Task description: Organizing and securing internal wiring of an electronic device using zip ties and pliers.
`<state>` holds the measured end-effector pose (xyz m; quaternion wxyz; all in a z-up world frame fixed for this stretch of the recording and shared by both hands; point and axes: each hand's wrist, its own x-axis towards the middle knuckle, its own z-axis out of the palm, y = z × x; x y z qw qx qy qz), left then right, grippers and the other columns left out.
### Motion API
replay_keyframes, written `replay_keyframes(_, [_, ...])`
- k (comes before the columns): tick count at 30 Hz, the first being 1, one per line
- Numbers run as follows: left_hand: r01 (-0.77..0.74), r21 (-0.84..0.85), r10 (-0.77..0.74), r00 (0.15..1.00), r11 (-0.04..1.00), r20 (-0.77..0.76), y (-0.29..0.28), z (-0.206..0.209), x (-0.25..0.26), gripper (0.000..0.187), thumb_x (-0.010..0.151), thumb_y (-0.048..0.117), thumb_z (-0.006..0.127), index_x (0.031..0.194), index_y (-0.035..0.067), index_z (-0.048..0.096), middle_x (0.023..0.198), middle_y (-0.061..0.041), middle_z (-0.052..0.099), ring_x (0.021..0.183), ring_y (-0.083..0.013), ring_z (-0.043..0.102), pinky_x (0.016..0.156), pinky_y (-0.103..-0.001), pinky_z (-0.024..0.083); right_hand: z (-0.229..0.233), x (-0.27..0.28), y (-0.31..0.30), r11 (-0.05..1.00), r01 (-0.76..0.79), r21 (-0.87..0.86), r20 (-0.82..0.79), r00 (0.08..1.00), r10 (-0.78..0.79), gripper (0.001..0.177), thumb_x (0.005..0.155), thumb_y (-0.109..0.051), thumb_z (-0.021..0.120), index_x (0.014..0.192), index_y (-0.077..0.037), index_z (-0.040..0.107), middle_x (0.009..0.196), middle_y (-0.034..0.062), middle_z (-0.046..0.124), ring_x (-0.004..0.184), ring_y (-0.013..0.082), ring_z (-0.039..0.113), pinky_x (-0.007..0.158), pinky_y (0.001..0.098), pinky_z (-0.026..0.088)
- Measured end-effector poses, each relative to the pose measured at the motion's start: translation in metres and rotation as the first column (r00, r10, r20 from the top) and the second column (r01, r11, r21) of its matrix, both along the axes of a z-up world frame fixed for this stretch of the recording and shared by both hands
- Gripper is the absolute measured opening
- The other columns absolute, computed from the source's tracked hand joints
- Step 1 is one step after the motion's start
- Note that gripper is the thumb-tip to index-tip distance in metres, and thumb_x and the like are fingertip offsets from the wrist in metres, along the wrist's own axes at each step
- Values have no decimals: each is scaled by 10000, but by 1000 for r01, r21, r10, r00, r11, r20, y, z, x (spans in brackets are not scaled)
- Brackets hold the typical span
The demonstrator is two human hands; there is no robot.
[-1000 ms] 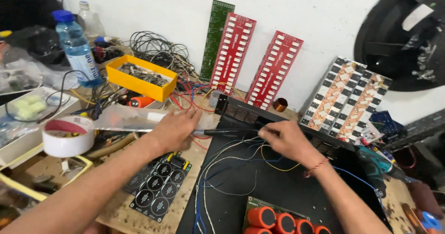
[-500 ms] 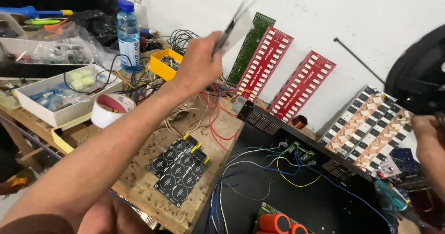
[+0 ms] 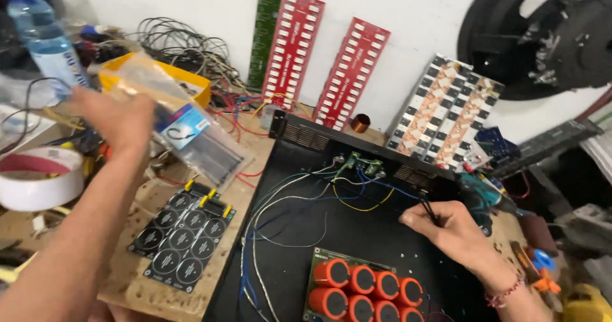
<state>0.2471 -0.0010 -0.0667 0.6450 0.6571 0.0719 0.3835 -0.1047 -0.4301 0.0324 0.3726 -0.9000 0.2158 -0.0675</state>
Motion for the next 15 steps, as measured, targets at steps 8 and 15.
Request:
replay_keyframes(8, [887, 40, -839, 449, 460, -308, -146, 94, -223, 500, 930, 216, 596, 1425, 148, 568, 1357, -54, 735, 554, -87, 624, 365, -209, 452, -36, 8, 2, 927, -189, 323, 317, 945, 83, 291, 933, -139, 719, 870, 106, 861, 451, 68, 467, 384, 149, 337, 394, 309, 240])
replay_keyframes(15, [899, -99, -900, 433, 427, 55, -256, 92, -191, 365, 920, 171, 622, 1238, -8, 622, 1224, -176, 706, 800, -203, 802, 732, -291, 650, -50, 9, 11, 968, -46, 248, 252, 968, -19, 252, 930, -153, 739, 841, 21, 898, 527, 46, 650, 442, 87, 431, 447, 247, 295])
